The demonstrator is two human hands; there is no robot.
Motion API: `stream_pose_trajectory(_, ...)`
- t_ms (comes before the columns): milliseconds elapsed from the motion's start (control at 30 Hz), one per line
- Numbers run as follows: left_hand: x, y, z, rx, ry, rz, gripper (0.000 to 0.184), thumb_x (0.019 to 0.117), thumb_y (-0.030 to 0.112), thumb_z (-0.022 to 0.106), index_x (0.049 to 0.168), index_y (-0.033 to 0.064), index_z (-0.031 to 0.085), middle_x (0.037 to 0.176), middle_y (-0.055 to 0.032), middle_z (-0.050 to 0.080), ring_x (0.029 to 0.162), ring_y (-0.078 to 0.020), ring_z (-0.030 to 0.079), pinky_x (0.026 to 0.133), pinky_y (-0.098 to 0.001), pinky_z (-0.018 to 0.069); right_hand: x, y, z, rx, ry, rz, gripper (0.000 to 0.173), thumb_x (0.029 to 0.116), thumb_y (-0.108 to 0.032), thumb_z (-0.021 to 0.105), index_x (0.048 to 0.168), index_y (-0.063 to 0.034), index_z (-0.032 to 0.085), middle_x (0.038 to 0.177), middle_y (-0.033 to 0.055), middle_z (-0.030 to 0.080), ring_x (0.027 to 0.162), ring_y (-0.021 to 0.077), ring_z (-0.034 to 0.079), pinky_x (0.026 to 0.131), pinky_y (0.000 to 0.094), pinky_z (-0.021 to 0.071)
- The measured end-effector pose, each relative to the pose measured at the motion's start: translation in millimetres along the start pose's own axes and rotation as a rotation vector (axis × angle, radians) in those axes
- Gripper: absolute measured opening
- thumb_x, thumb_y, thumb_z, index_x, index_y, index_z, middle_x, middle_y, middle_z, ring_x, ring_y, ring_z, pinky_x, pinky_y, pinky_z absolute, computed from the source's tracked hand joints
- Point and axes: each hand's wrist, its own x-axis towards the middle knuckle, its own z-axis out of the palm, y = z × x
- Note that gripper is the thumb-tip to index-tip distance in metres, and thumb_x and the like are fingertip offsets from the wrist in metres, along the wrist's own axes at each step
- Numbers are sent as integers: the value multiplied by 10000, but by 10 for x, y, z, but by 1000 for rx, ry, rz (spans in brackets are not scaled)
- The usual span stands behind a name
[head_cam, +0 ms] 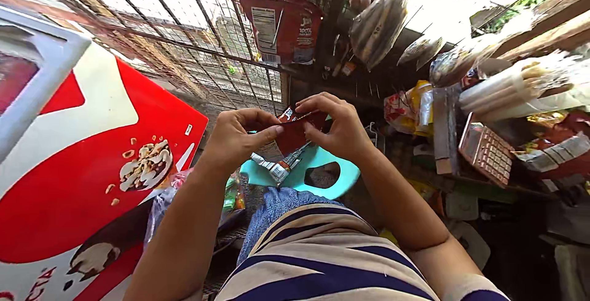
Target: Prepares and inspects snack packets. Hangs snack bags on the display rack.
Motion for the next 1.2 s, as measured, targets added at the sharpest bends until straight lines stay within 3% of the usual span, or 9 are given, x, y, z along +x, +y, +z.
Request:
stream_pose_trajectory(67,52,8,-39,-23,-14,9,97,866,19,714,931,91,714,802,65,726,737,4,678,704,-176,579,79,-66,-23,-107,-36,-28,186,909,-163,680,1058,-114,779,1069,24,740,1040,184,668,965,521,469)
stream_pose_trajectory(133,93,7,-52,-30,-14,22,103,865,16,707,928,97,705,795,72,718,731,7,673,698,-170,573,131,-98,-39,-146,-60,-42,153,940,-173,671,1023,-111,783,950,25,721,929,171,664,926,497,468)
stream_pose_trajectory(233,131,-1,-59,-5,-13,41,122,856,15,709,944,96,684,804,68,703,721,9,665,678,-161,569,166,-110,-34,-149,-74,-16,155,947,-171,660,1012,-94,777,882,33,698,873,167,662,887,486,477)
stream_pose_trajectory(433,249,46,-73,31,-7,111,121,856,2,735,953,70,707,818,44,725,717,7,676,680,-163,578,282,-148,1,-268,-34,-58,158,964,-272,686,1018,-159,783,900,-12,726,880,154,651,943,497,420)
stream_pose_trajectory(600,471,155,-171,75,75,227,156,844,20,771,983,64,718,870,54,744,758,22,695,717,-163,595,550,-156,27,-219,37,-52,168,1001,-193,633,1024,-78,755,942,52,719,926,189,681,919,506,473)
stream_pose_trajectory(833,893,154,-314,100,181,397,474,820,66,801,1246,45,593,1056,33,740,984,-23,698,885,-213,575,975,-44,-25,-120,103,-30,177,1015,-173,617,1049,-62,750,970,59,713,900,173,683,825,452,541)
stream_pose_trajectory(1067,1025,56,-310,53,192,364,553,803,38,796,1309,73,575,1011,42,746,902,-9,713,798,-186,594,1120,45,-18,-77,50,-11,177,1014,-151,614,1041,-51,757,966,64,722,880,145,690,805,375,564)
stream_pose_trajectory(1200,1051,-4,-338,88,165,407,614,810,82,802,1370,58,552,1014,32,747,902,-1,707,819,-178,584,1133,58,-58,-73,-10,-1,186,1020,-156,607,1039,-48,757,965,64,726,872,136,688,801,363,563)
